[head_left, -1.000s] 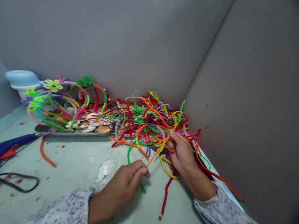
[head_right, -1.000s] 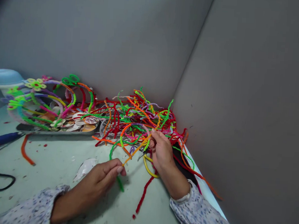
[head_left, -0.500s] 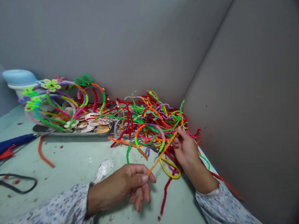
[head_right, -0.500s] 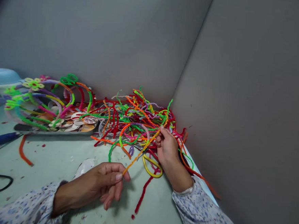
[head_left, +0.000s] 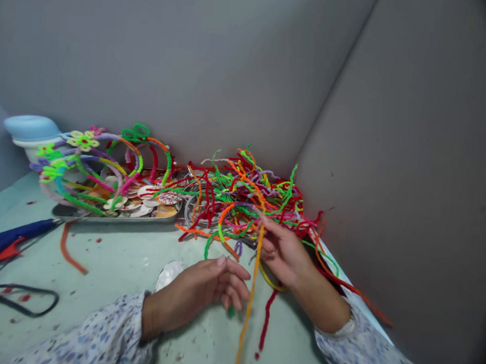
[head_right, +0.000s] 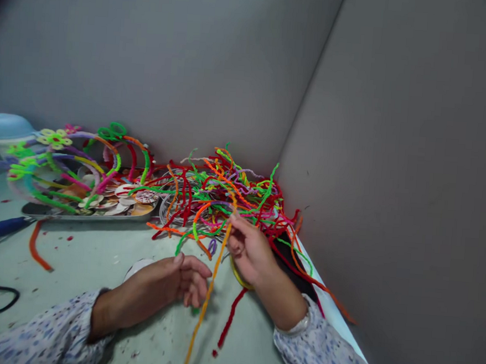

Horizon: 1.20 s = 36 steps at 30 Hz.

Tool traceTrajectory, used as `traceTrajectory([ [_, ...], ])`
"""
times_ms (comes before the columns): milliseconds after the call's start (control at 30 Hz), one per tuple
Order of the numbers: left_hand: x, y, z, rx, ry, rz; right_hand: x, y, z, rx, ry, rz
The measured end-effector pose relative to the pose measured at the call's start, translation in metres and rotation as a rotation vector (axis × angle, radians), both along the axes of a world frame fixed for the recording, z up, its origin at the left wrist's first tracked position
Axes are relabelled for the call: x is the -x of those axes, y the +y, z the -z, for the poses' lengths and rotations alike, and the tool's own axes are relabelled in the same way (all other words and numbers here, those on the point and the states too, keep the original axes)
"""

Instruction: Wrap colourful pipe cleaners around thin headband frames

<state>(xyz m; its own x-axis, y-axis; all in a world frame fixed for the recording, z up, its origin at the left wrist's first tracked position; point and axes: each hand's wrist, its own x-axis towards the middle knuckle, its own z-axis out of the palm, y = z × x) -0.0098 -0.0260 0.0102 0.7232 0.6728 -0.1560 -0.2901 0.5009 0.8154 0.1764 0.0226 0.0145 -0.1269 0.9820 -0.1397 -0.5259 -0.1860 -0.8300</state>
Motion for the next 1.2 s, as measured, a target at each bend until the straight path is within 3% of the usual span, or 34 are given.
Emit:
traceTrajectory([
  [200, -0.001, 0.009, 0.004, -0.081, 0.057, -0.199, 0.037, -0.033, 0.016, 0.023, -0.065, -0.231],
  [333, 0.000, 0.009, 0.008, -0.005, 0.095, -0.196, 0.038, -0.035, 0.011, 0.017, -0.116, -0.200],
  [567, 0.000, 0.004, 0.006, 0.076, 0.150, -0.031, 0.021, -0.018, 0.012, 0.029, -0.025, -0.112],
  [833, 0.001, 0.010, 0.013, -0.006, 0.223, -0.172, 0.017, -0.016, 0.016, -0.039, -0.039, -0.153],
  [1000, 0.002, 0.010, 0.013, 0.010, 0.182, -0.168, 0.009, -0.010, 0.017, -0.054, 0.015, -0.201],
  [1200, 0.000, 0.008, 0.014, 0.012, 0.155, -0.196, 0.012, -0.010, 0.015, -0.058, -0.070, -0.097],
])
